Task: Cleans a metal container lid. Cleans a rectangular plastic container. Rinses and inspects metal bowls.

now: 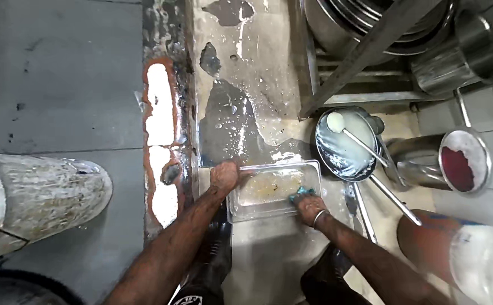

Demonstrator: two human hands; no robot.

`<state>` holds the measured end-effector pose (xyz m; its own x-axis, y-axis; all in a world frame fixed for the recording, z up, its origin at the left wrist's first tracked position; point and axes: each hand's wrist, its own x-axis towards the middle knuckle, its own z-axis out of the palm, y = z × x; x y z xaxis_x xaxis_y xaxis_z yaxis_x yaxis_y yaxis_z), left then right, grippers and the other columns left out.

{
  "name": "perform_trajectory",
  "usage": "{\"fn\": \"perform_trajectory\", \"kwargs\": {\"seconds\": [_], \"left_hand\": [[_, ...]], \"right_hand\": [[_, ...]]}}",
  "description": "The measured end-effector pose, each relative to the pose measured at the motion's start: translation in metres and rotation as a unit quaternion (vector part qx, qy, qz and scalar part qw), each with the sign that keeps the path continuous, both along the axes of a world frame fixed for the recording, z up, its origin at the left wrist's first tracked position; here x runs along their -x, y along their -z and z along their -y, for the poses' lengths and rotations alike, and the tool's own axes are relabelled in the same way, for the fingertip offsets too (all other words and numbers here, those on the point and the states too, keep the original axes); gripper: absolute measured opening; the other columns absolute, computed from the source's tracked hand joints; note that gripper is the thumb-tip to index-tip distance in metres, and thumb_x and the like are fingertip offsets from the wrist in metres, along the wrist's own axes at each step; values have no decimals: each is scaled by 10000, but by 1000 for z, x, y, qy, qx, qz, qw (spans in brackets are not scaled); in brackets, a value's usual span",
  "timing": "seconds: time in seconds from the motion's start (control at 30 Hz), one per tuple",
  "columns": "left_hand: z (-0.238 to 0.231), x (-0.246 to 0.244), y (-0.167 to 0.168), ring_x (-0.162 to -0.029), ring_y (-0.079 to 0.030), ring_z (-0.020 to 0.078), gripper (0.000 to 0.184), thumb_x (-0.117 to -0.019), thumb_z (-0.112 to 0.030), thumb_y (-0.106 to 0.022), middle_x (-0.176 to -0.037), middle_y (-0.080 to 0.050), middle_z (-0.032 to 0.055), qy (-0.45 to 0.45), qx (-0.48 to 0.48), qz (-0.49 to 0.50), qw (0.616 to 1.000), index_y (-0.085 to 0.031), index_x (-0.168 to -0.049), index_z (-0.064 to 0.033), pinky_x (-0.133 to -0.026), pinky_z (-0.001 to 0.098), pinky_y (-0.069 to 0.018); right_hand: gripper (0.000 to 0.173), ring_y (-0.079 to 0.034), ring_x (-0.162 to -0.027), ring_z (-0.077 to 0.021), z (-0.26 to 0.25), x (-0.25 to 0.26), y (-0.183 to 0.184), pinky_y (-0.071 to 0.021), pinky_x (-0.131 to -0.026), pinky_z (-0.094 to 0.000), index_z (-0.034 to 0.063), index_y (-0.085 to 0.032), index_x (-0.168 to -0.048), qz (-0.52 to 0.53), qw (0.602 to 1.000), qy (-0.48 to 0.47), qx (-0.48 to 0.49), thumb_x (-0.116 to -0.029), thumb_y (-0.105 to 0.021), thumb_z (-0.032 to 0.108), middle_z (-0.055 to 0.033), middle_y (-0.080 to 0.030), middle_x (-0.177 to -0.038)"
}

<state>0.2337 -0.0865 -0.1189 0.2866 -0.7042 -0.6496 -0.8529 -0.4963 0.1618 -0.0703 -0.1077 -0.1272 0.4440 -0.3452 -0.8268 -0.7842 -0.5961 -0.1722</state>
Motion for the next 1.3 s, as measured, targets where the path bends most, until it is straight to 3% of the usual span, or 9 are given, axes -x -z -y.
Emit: {"fn": "perform_trajectory", "kwargs": {"seconds": [0.17,0.33,0.47,0.57,0.73,0.87,1.03,1.2,1.3], "left_hand": [[-20,-12,15,-1042,-675,450,674,-900,-440,-802,-1146,-695,247,-297,111,-125,940,-549,-1418,-92,-899,674,-522],[-42,18,22,-859,-688,320,720,-945,-340,-776,-1153,-645,226,-508,75,-293,806,-379,-1488,-85,-717,486,-597],[-40,48,21,-1143,-657,428,548,-1024,-313,-637,-1253,-659,265,-309,32,-207,928,-482,-1479,-49,-968,635,-522],[-36,47,2,-1123,-655,474,444,-1055,-261,-588,-1206,-669,283,-242,44,-170,954,-528,-1434,-37,-929,664,-516],[-33,49,-9,-1155,-657,469,520,-1075,-245,-537,-1228,-669,291,-197,21,-139,970,-415,-1534,-36,-959,631,-522],[-28,51,-15,-1174,-655,445,498,-1072,-257,-533,-1254,-664,270,-138,2,-118,983,-439,-1516,-53,-965,614,-526],[-29,51,14,-1174,-660,417,492,-1059,-247,-535,-1255,-668,252,-151,22,-126,980,-463,-1498,-37,-996,589,-524],[-35,52,-5,-1139,-654,478,497,-1056,-203,-575,-1211,-664,304,-263,69,-150,951,-446,-1491,0,-956,644,-514],[-30,42,19,-1102,-678,442,477,-1035,-211,-589,-1168,-687,270,-332,86,-126,931,-477,-1459,-23,-948,619,-533]], "right_hand": [[418,-588,-1309,-388,-40,-37,-7,-455,-1081,-594,28,-606,-1371,-22,989,148,4,-998,-535,204,-209,-635,-1377],[543,-610,-1272,-380,-60,-125,-12,-509,-1032,-552,17,-549,-1434,-15,956,292,-38,-969,-605,291,-229,-601,-1398],[798,-572,-1323,-358,-88,-159,-7,-498,-1076,-516,-21,-459,-1497,75,945,303,-96,-896,-712,439,-231,-532,-1475],[988,-489,-1414,-384,-106,-150,-8,-443,-1122,-564,-36,-363,-1561,80,975,167,-126,-865,-720,566,-248,-444,-1567],[759,-457,-1410,-452,-84,-120,-10,-348,-1137,-674,-20,-478,-1484,55,985,-58,-154,-852,-779,272,-259,-505,-1504],[375,-442,-1394,-522,-73,-107,-22,-253,-1141,-766,-32,-635,-1305,-54,972,-180,-139,-980,-652,154,-304,-554,-1431],[657,-442,-1435,-416,-107,-119,-27,-399,-1130,-606,37,-527,-1476,14,986,128,-103,-905,-688,320,-220,-484,-1539],[627,-483,-1399,-371,-114,-181,-50,-387,-1164,-537,-2,-503,-1478,110,879,459,-71,-940,-688,262,-224,-536,-1475],[759,-370,-1498,-382,-129,-183,-34,-297,-1245,-498,-71,-387,-1542,257,833,490,-15,-878,-703,116,-257,-401,-1597]]}}
